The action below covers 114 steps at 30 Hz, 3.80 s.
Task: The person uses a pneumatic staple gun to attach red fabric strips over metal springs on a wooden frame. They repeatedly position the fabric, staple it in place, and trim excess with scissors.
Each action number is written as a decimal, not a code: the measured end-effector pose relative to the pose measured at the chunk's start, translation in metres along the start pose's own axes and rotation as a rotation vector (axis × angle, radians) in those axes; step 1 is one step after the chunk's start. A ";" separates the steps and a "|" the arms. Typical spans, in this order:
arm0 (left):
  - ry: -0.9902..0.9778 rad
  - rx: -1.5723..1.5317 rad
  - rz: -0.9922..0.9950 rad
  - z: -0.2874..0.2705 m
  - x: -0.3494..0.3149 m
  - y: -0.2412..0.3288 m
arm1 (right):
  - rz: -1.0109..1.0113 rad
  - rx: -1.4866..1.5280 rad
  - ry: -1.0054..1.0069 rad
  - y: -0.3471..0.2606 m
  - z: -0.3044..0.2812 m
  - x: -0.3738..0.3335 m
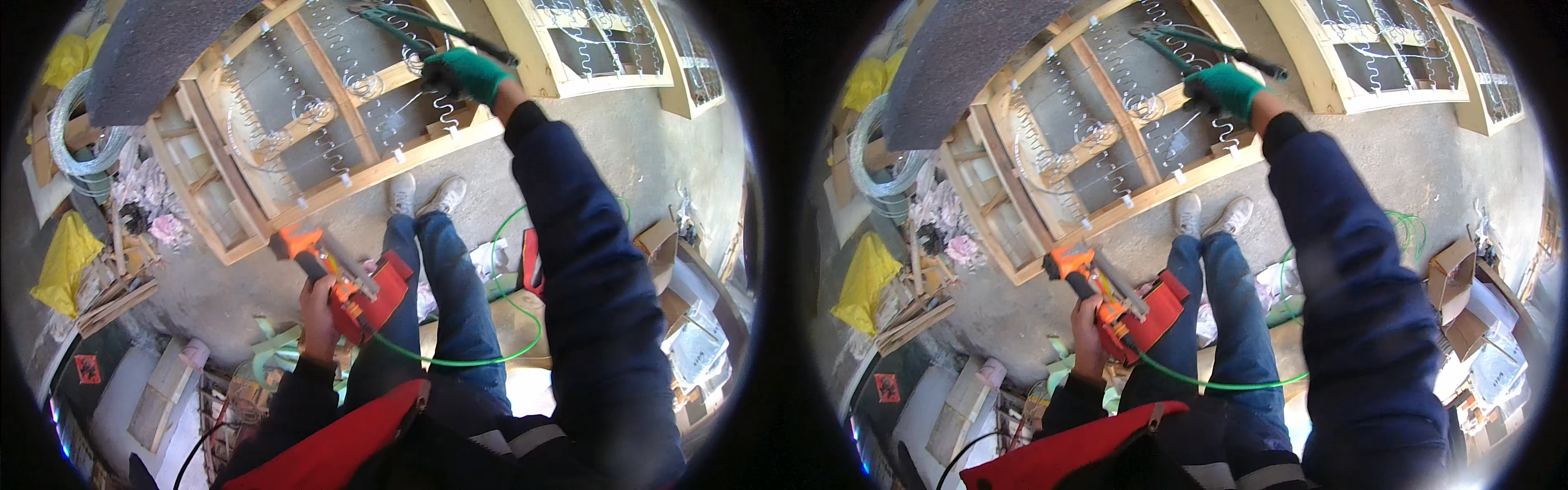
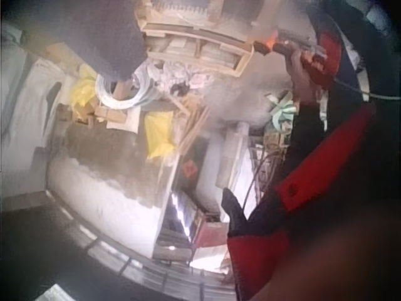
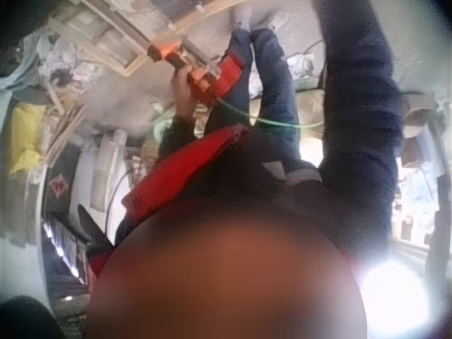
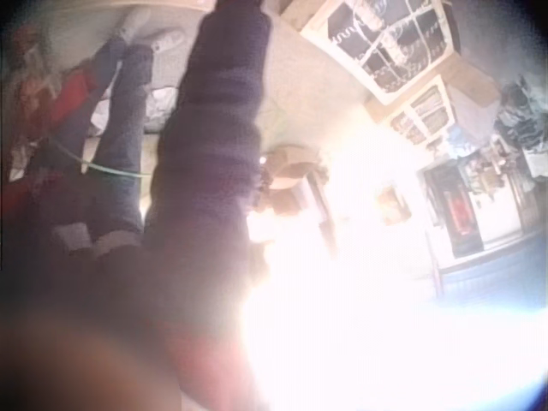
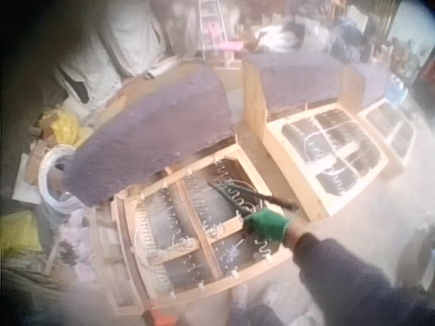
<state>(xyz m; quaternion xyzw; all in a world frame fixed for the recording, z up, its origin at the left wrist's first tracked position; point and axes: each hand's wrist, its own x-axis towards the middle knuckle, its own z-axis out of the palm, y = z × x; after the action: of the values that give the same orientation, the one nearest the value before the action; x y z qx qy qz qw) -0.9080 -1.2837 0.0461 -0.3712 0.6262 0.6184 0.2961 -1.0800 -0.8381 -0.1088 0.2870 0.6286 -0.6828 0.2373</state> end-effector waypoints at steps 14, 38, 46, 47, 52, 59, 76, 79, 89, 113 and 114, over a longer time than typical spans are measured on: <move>-0.250 0.084 -0.050 0.017 -0.005 0.043 | -0.113 0.376 0.027 -0.007 0.063 -0.013; -0.459 0.402 -0.004 0.085 0.000 0.071 | 0.247 0.885 0.675 0.196 0.039 -0.558; -0.575 0.557 0.008 0.193 -0.086 -0.025 | 0.456 0.929 1.034 0.451 -0.055 -0.720; -0.543 0.587 -0.009 0.205 -0.099 -0.040 | 0.472 0.992 1.065 0.485 -0.068 -0.739; -0.513 0.718 -0.046 0.281 -0.159 -0.126 | 0.397 1.267 1.215 0.626 -0.123 -0.828; -0.529 0.945 -0.011 0.358 -0.223 -0.220 | 0.243 1.656 1.500 0.705 -0.090 -0.936; -0.687 1.287 0.013 0.405 -0.257 -0.299 | 1.166 0.970 1.203 0.902 0.021 -0.956; -0.621 1.334 0.153 0.398 -0.254 -0.310 | 1.449 0.573 0.922 0.917 0.051 -0.956; -0.606 1.221 0.100 0.372 -0.269 -0.318 | 1.330 0.479 1.526 0.788 0.091 -0.936; -0.377 0.728 0.653 -0.084 -0.123 -0.066 | 0.128 0.706 0.044 0.134 0.306 -0.428; -0.393 0.636 0.500 -0.108 -0.114 -0.056 | 0.137 0.672 0.040 0.123 0.315 -0.423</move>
<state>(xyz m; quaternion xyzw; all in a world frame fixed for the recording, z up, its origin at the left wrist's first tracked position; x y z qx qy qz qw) -0.7896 -1.3780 0.1164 0.0254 0.7875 0.5064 0.3504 -0.7195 -1.1792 0.1083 0.4042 0.3524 -0.8283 0.1622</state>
